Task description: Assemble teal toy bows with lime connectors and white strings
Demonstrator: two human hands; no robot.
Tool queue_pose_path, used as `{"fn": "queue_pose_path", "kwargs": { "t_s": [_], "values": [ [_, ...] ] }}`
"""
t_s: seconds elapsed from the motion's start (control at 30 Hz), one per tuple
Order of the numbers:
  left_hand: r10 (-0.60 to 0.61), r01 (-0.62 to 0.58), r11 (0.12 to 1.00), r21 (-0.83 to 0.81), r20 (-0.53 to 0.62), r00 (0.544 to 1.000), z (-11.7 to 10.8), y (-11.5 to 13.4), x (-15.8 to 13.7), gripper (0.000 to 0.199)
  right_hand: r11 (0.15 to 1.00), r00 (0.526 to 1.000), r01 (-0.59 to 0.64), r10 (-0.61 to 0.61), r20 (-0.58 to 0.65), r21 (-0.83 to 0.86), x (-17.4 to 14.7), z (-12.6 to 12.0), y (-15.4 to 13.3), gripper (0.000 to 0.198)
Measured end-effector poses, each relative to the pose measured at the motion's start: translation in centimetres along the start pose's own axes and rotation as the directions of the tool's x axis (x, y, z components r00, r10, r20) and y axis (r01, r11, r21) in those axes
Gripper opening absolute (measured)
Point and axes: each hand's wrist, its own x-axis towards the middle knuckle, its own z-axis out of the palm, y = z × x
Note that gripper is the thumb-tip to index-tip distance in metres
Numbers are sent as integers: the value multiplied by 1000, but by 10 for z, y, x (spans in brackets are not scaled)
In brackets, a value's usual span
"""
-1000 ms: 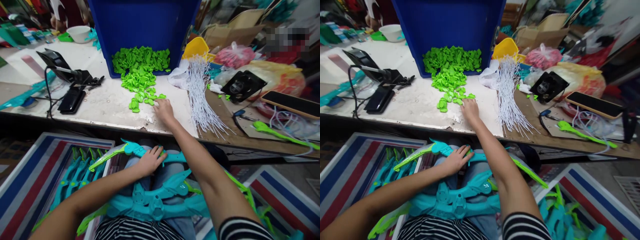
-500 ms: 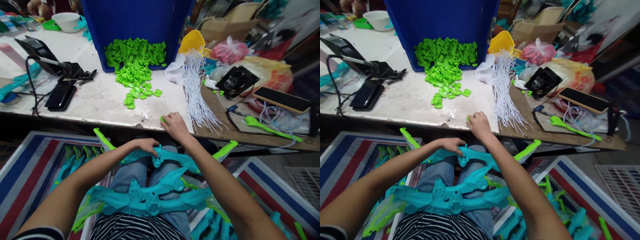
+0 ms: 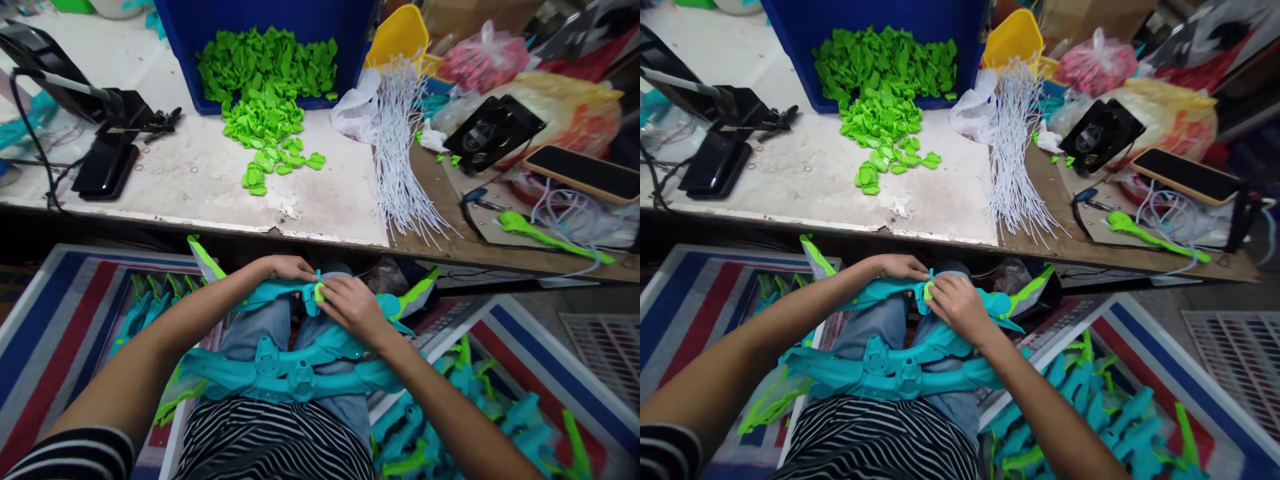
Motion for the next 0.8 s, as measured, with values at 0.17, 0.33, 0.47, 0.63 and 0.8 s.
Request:
{"fn": "queue_pose_path", "kwargs": {
  "t_s": [0.17, 0.33, 0.47, 0.63, 0.8],
  "values": [
    [4, -5, 999, -36, -25, 1000, 3, -5, 4, 48, 997, 998, -39, 42, 41, -59, -21, 22, -12, 23],
    [72, -61, 987, 149, -68, 995, 3, 0, 0, 57, 964, 960, -265, 261, 98, 30, -20, 27, -14, 19],
    [103, -70, 950, 305, -95, 990, 7, 4, -1, 50, 780, 784, -607, 557, 273, 152, -14, 29, -12, 34],
    [36, 17, 962, 273, -188, 982, 16, 7, 0, 40, 679, 638, -729, 630, 442, 86, 2, 30, -5, 69],
    [60, -1, 945, 328, -171, 983, 19, 10, -3, 36, 763, 682, -645, 553, 478, 37, 2, 28, -6, 77]
  ]
}}
